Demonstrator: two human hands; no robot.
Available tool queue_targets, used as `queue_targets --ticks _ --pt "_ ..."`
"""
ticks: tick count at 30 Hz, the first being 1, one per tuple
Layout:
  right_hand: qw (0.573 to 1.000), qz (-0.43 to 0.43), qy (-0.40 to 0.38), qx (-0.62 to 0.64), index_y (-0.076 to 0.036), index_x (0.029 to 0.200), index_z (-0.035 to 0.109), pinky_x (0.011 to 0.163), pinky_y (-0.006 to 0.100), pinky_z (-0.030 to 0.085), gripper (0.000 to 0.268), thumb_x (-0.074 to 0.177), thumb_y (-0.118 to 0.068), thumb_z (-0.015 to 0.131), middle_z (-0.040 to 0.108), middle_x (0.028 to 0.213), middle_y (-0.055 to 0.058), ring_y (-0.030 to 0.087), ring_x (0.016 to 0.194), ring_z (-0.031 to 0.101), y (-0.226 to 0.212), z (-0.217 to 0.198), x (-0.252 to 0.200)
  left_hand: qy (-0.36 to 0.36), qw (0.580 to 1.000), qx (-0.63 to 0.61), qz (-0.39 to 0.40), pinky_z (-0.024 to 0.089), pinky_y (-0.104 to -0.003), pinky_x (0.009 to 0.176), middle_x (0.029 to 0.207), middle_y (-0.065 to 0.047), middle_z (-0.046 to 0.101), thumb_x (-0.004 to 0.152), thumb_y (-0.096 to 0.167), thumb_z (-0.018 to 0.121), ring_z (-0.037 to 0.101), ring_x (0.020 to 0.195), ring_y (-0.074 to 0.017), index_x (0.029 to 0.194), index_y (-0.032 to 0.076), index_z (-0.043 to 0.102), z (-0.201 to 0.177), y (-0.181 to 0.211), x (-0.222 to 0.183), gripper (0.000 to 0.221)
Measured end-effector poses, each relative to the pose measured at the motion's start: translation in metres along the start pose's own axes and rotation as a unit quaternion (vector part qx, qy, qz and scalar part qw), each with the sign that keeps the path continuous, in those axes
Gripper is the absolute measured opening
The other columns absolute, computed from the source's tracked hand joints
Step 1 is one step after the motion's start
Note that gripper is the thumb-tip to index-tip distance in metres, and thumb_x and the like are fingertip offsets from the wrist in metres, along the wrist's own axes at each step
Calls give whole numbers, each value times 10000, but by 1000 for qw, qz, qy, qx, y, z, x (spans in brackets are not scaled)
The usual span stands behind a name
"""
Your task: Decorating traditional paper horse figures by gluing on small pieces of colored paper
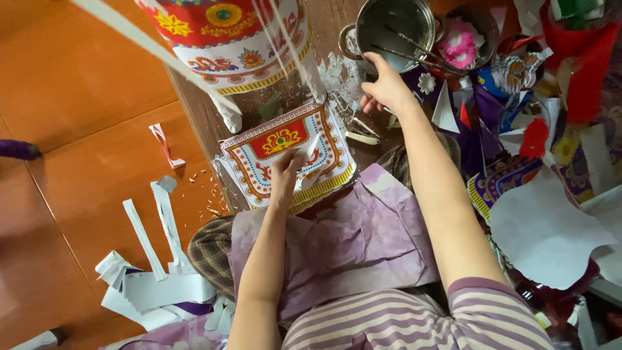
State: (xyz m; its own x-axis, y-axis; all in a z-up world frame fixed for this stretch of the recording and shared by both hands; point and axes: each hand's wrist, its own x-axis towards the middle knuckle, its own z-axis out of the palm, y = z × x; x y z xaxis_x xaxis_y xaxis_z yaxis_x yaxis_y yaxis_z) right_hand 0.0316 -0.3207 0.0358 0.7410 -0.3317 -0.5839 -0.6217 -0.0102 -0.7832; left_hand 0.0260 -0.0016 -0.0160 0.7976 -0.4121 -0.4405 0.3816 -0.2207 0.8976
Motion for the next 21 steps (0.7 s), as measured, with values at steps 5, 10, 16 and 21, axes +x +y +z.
queue_targets --ticks 5,10,16,21 --pt "999 14 4 30 -136 1571 270 360 244 298 751 871 10 500 669 702 163 193 484 614 20 -12 6 -28 997 -59 -31 509 -274 752 917 -90 711 953 129 604 628 813 -164 1184 -50 699 0 -9 0 308" --pt "999 1 -9 42 -107 1588 273 366 220 303 739 900 -32 533 686 740 121 155 491 611 9 -3 3 -19 999 -32 -22 437 -239 628 814 -51 682 942 109 584 543 698 -118 1093 -28 726 -3 -1 -3 248" --pt "999 13 31 -15 -138 1539 274 325 230 277 733 863 55 486 671 724 114 160 465 600 12 -6 -13 -13 999 -35 -24 415 -236 597 782 -36 671 953 124 605 516 656 -105 1063 -14 737 -4 4 -6 221" --pt "997 -44 -3 56 -141 1519 294 319 214 231 644 947 20 544 671 748 118 139 453 560 2 -14 -53 -14 1000 -12 -1 435 -229 606 782 -47 693 926 138 638 542 661 -107 1023 -38 746 -4 2 -2 227"
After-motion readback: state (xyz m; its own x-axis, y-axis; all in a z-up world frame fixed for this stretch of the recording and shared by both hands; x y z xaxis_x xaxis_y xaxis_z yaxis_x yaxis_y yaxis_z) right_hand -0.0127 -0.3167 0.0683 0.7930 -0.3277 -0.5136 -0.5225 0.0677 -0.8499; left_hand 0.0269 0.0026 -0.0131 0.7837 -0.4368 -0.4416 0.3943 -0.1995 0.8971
